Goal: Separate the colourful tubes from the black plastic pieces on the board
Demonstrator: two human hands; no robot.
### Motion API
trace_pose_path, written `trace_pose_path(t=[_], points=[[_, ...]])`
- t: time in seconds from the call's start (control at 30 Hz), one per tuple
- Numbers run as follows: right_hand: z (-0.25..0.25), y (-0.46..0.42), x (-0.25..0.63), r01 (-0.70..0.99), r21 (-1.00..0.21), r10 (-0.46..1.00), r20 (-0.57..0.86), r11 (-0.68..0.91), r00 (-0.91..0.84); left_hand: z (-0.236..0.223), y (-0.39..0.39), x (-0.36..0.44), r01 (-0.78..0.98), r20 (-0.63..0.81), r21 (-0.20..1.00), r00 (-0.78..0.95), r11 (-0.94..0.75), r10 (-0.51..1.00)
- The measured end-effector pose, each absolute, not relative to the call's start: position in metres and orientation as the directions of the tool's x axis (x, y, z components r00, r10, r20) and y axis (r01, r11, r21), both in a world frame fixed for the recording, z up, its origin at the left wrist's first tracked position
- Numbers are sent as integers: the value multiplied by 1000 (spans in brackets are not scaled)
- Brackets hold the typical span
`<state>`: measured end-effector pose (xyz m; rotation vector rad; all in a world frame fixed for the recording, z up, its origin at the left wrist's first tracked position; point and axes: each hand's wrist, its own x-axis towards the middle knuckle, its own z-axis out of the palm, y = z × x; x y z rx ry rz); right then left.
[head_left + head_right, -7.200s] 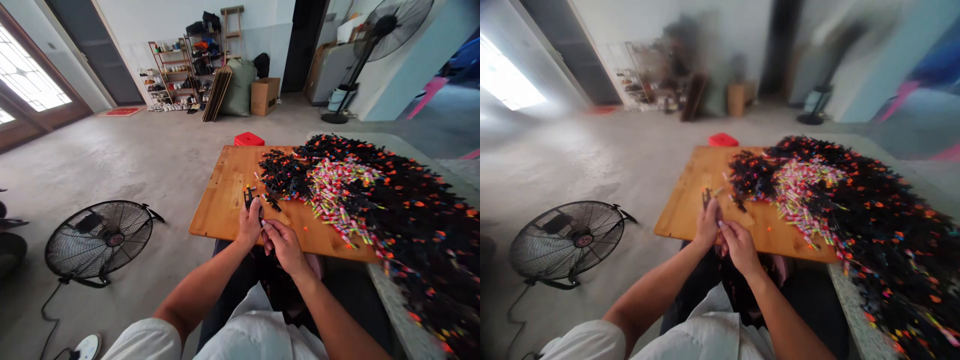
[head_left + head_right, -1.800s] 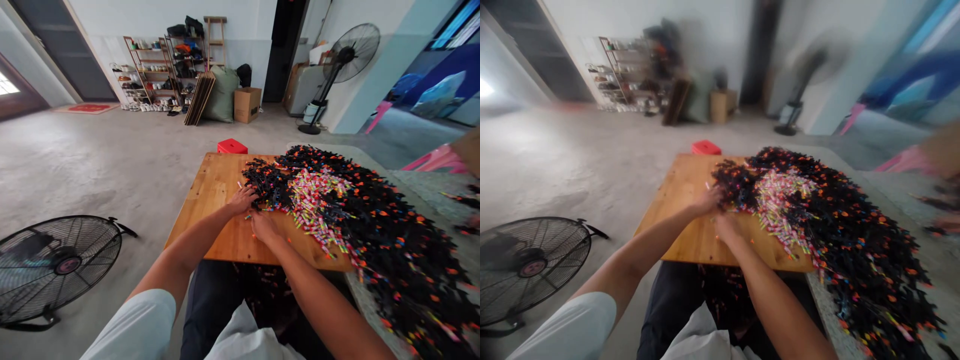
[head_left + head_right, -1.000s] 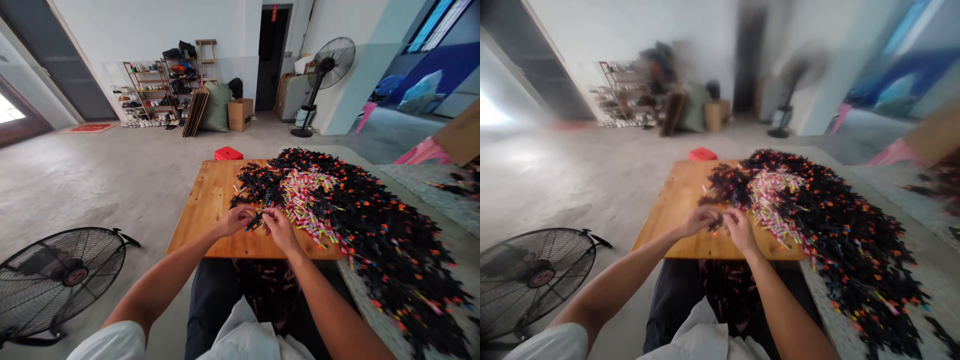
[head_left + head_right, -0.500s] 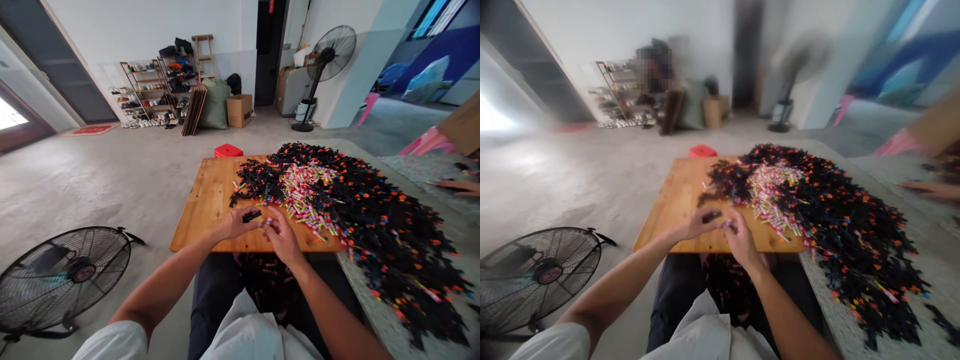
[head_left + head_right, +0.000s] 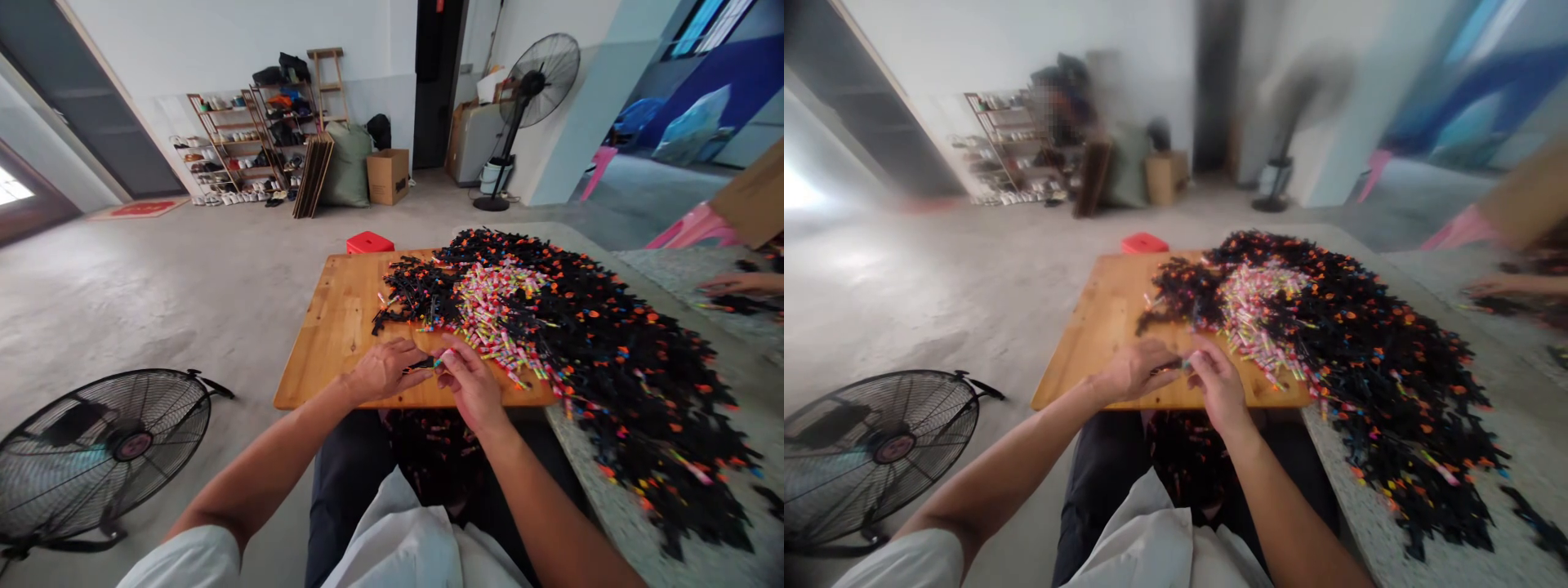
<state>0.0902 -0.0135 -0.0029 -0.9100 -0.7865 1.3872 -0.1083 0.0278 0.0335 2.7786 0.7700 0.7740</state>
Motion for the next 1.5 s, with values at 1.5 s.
trace_pose_path(t=[1.5], points=[[-3, -18, 112, 248, -959, 987, 115, 141, -116, 24, 39, -111, 444, 338, 144, 818, -884, 466]])
